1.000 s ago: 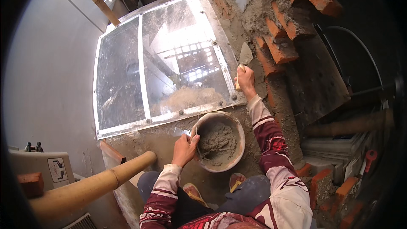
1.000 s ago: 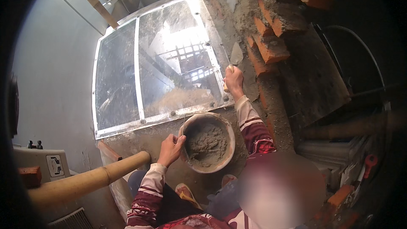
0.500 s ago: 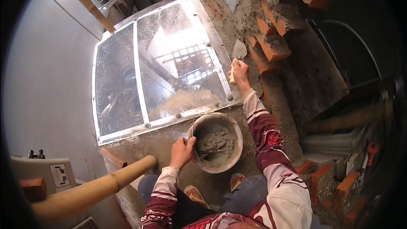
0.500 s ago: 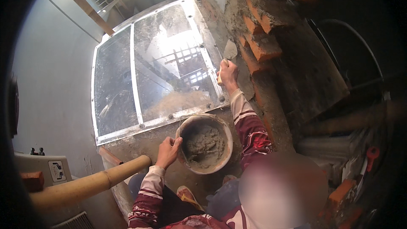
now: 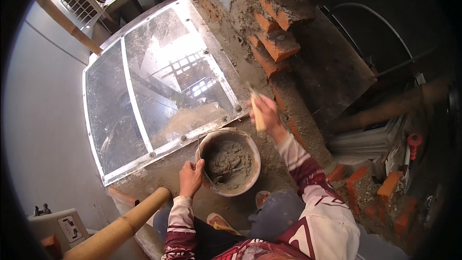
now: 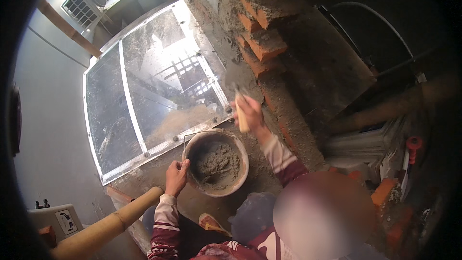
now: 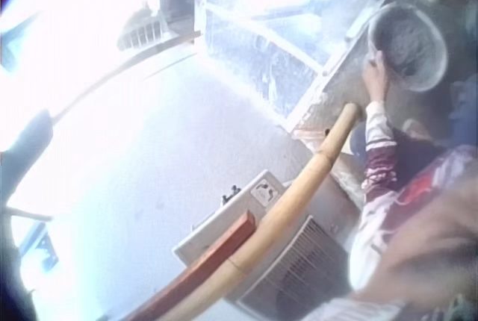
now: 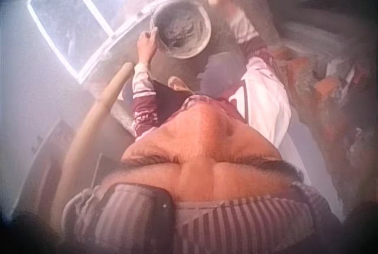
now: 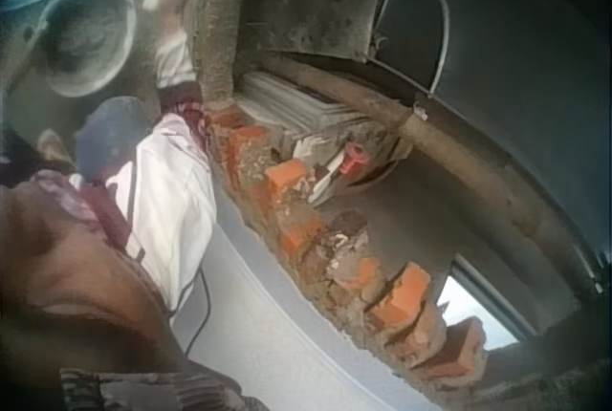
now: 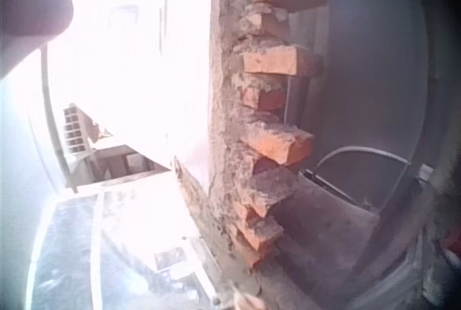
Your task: The person scoops cement from a bucket with a trowel and applies it to a brick wall, smoothing the surface with a wooden float. The person repeatedly applies and smooths the cement along the wall near a window.
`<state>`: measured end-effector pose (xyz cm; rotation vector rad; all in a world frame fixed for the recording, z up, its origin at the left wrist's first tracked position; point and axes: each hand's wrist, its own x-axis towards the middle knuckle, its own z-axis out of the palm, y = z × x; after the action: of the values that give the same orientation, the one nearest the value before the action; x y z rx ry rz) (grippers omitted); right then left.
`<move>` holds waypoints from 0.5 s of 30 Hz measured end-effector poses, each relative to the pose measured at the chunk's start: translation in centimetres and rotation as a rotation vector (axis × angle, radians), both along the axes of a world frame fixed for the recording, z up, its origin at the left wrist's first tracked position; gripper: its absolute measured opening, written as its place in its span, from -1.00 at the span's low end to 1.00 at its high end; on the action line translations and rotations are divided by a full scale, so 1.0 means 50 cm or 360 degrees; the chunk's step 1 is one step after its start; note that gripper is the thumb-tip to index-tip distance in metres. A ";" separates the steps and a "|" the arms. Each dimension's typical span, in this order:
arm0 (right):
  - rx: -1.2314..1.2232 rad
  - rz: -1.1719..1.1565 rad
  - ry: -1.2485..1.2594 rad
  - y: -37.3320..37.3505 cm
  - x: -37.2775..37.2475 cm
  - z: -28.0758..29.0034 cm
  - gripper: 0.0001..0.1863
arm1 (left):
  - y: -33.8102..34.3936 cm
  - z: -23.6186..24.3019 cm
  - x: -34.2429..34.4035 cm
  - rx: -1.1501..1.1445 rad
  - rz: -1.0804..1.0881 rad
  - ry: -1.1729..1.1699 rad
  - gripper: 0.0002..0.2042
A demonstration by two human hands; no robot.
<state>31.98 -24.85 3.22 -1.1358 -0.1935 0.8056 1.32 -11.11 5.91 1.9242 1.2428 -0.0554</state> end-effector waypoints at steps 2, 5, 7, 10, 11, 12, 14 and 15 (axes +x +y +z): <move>0.0139 -0.0126 0.0119 -0.083 -0.056 0.019 -0.51 | 0.003 0.006 0.003 0.0009 0.0003 -0.0018 -0.47; 0.0222 -0.0624 0.0091 -0.162 -0.130 0.036 -0.51 | 0.002 0.015 0.007 0.0024 0.0004 -0.0043 -0.47; 0.0008 -0.0474 -0.0110 -0.168 -0.146 0.030 -0.51 | 0.000 0.019 0.009 0.0002 0.0004 -0.0022 -0.47; -0.0547 -0.0082 -0.0499 -0.123 -0.106 -0.002 -0.52 | -0.002 0.021 0.011 0.0045 -0.0044 -0.0056 -0.47; -0.0780 -0.0101 -0.0833 -0.082 -0.076 -0.023 -0.54 | -0.004 0.021 0.009 0.0041 -0.0039 -0.0045 -0.47; -0.1015 -0.0030 -0.1070 -0.050 -0.044 -0.039 -0.57 | -0.005 0.020 0.008 0.0043 -0.0038 -0.0041 -0.47; -0.1337 0.0103 -0.1435 0.011 0.018 -0.068 -0.60 | -0.004 0.017 0.007 0.0048 -0.0037 -0.0043 -0.47; -0.1488 0.0172 -0.1483 0.039 0.042 -0.081 -0.60 | -0.005 0.016 0.005 0.0045 -0.0030 -0.0037 -0.47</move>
<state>34.10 -22.89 -0.83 -2.3651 -0.6990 0.3764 1.59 -11.34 6.71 1.9557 1.2162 -0.0250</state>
